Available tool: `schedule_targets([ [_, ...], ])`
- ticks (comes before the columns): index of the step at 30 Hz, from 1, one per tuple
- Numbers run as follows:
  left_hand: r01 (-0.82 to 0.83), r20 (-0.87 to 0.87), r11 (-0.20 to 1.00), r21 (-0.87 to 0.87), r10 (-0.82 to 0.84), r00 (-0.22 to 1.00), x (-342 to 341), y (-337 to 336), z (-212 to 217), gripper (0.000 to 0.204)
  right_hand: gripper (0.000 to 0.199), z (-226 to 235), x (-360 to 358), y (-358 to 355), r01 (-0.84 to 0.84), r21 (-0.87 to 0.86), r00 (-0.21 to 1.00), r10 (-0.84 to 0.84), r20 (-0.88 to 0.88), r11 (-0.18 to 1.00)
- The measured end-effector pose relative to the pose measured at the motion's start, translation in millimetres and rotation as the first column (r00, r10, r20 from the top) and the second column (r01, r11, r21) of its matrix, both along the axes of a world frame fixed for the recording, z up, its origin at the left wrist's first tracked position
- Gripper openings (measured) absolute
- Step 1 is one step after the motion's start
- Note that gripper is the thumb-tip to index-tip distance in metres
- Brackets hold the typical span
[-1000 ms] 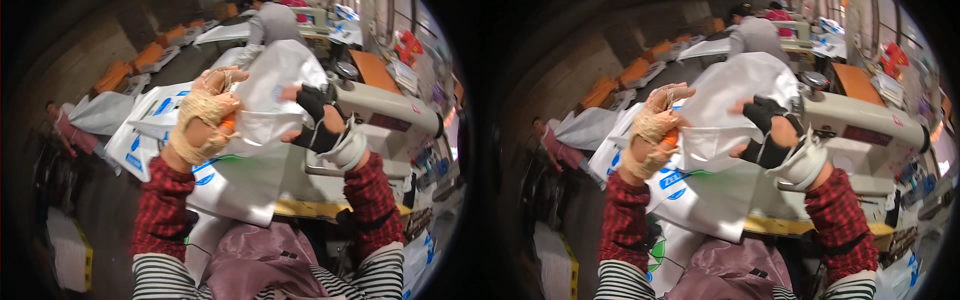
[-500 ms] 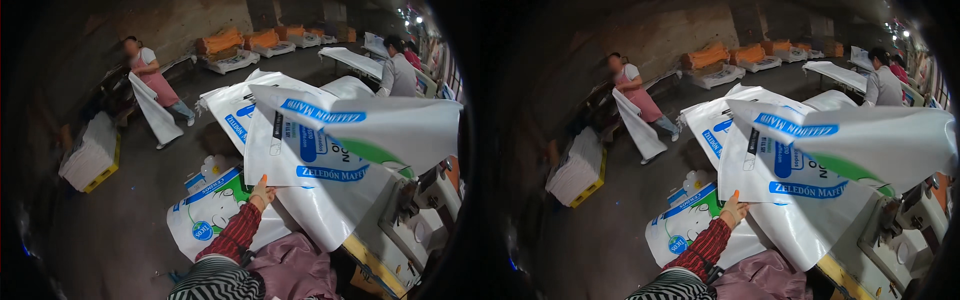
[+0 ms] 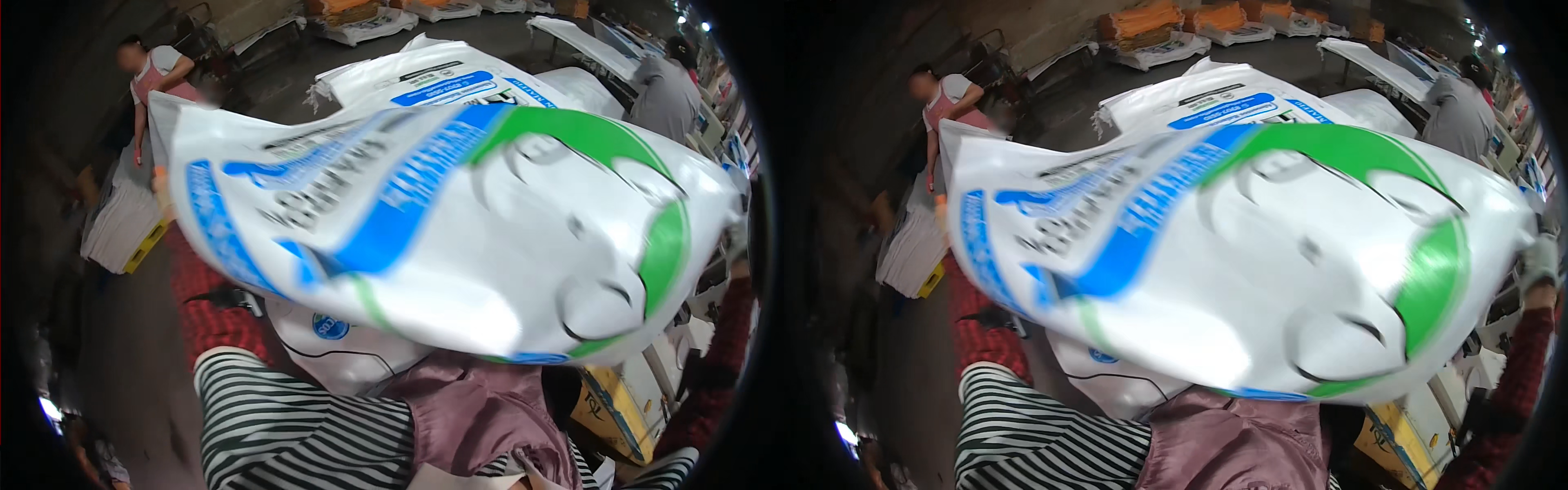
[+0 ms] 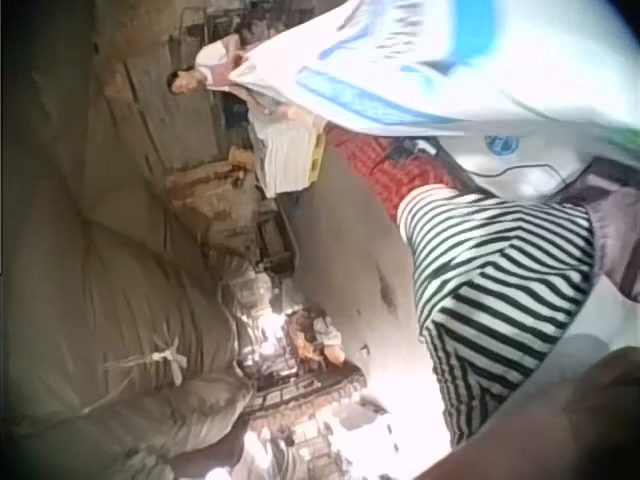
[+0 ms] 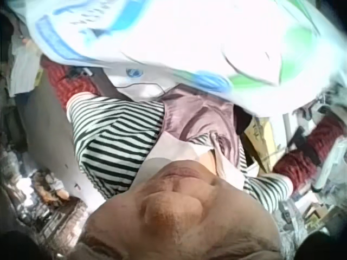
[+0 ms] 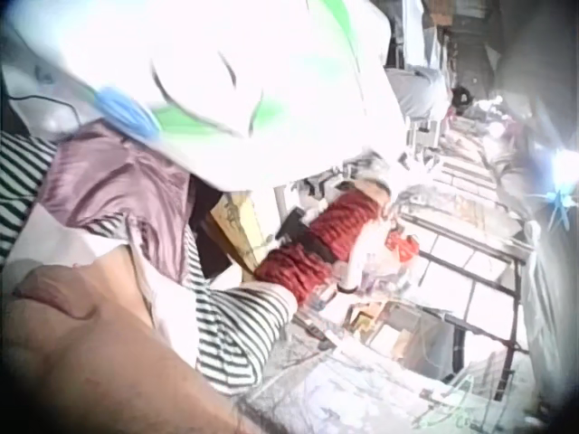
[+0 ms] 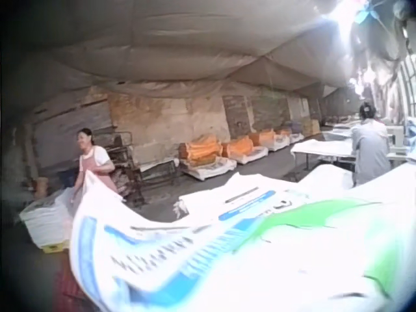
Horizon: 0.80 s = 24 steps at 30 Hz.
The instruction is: The recorder is using an industrial sewing machine to sew large plastic sacks.
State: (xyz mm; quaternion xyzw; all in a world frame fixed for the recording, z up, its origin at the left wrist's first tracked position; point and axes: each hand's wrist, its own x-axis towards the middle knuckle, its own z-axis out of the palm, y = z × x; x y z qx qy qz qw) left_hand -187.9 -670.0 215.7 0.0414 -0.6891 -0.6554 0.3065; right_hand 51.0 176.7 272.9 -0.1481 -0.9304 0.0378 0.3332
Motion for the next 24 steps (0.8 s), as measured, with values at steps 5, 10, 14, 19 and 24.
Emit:
schedule_targets([
  [5,0.184,-0.081,0.926,0.328,-0.167,0.983,123.0,-23.0,-34.9,0.028,0.04,-141.1,-45.1,-84.2,-0.289,0.086,0.943,0.268,0.198,0.954],
  [10,0.254,-0.188,0.732,0.632,-0.172,0.967,244.3,35.9,-90.2,0.034,0.031,-295.2,-90.6,-155.8,-0.444,-0.794,0.827,0.531,-0.184,0.416],
  [14,0.169,-0.036,0.854,0.492,-0.174,0.984,295.5,-19.2,-111.1,0.035,0.025,-294.2,-57.6,-266.1,-0.335,-0.529,0.701,0.582,0.413,0.779],
  [19,0.326,0.404,0.297,-0.897,0.257,0.878,309.8,-133.5,-196.2,0.037,0.03,-300.3,-22.3,-343.1,-0.055,-0.643,0.613,0.534,0.582,0.764],
  [24,-0.151,0.459,0.616,0.773,-0.379,0.804,288.0,-92.7,-260.7,0.052,0.038,-325.3,-7.7,-335.9,-0.547,-0.051,0.107,0.13,0.986,0.835],
])
